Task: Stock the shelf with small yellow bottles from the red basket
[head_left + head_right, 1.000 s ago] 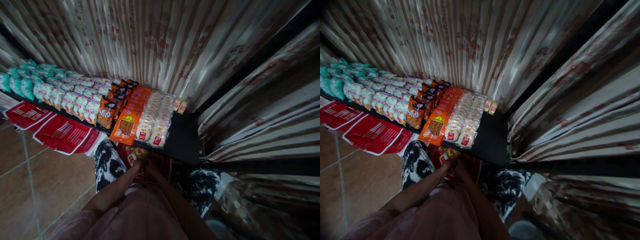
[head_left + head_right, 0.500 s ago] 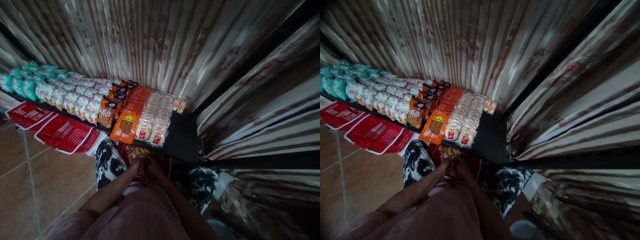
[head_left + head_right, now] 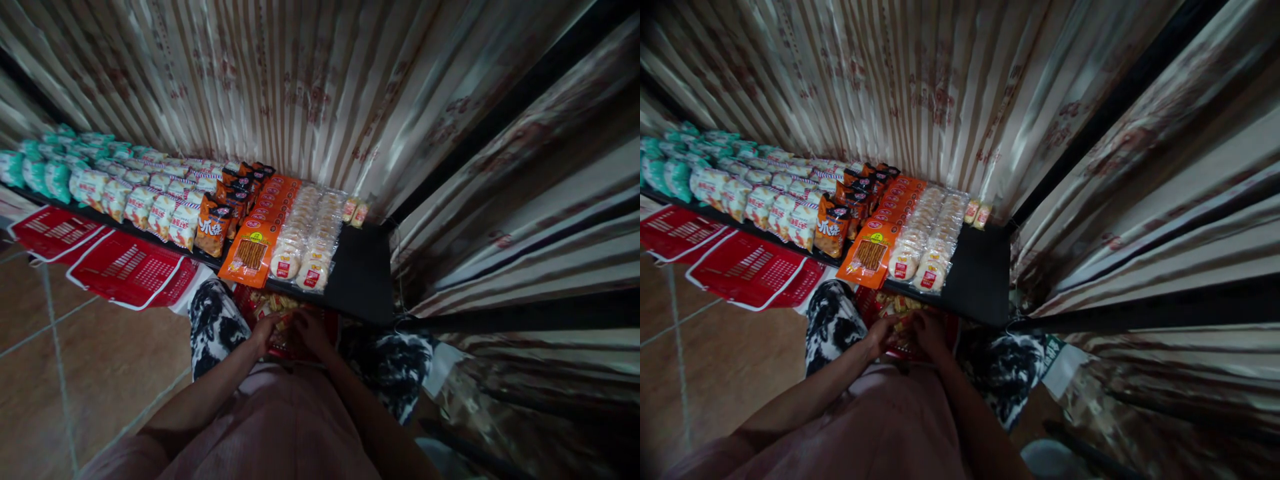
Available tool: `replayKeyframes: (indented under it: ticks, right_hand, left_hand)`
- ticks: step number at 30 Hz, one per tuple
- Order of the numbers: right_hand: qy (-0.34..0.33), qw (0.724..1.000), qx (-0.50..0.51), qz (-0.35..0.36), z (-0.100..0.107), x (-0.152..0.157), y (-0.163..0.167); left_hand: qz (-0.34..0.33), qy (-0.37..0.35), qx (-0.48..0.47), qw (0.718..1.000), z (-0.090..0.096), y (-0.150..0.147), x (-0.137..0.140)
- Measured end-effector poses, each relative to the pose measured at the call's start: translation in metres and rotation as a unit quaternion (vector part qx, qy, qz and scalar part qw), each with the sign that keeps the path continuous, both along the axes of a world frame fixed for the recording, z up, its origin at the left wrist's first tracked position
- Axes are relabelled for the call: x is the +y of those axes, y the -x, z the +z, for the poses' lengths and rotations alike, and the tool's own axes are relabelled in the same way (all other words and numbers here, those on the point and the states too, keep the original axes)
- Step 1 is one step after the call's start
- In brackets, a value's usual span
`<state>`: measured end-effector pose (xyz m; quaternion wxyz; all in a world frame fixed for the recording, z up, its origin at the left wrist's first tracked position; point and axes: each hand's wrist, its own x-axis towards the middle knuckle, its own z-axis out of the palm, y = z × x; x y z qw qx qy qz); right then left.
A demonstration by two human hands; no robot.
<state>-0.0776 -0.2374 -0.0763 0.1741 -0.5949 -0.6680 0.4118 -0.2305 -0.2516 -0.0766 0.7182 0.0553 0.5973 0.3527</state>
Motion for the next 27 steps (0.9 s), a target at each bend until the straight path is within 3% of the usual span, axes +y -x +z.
replayKeyframes:
  ticks: [6, 13, 21, 27]
  right_hand:
    - [-0.001, 0.998, 0.038, -0.039, 0.011, -0.007, -0.004]
    - [0.014, 0.994, 0.082, -0.065, 0.029, -0.013, -0.007]
    - [-0.061, 0.993, 0.086, -0.050, 0.077, -0.017, -0.022]
    - [-0.073, 0.977, 0.144, -0.136, 0.098, -0.008, -0.031]
  left_hand:
    - [0.005, -0.009, -0.038, 0.999, 0.026, 0.002, -0.010]
    - [-0.029, -0.043, -0.050, 0.997, 0.043, 0.007, -0.023]
    - [-0.157, -0.177, -0.054, 0.970, 0.066, -0.001, -0.028]
    - [-0.173, -0.265, -0.030, 0.948, 0.078, -0.024, -0.011]
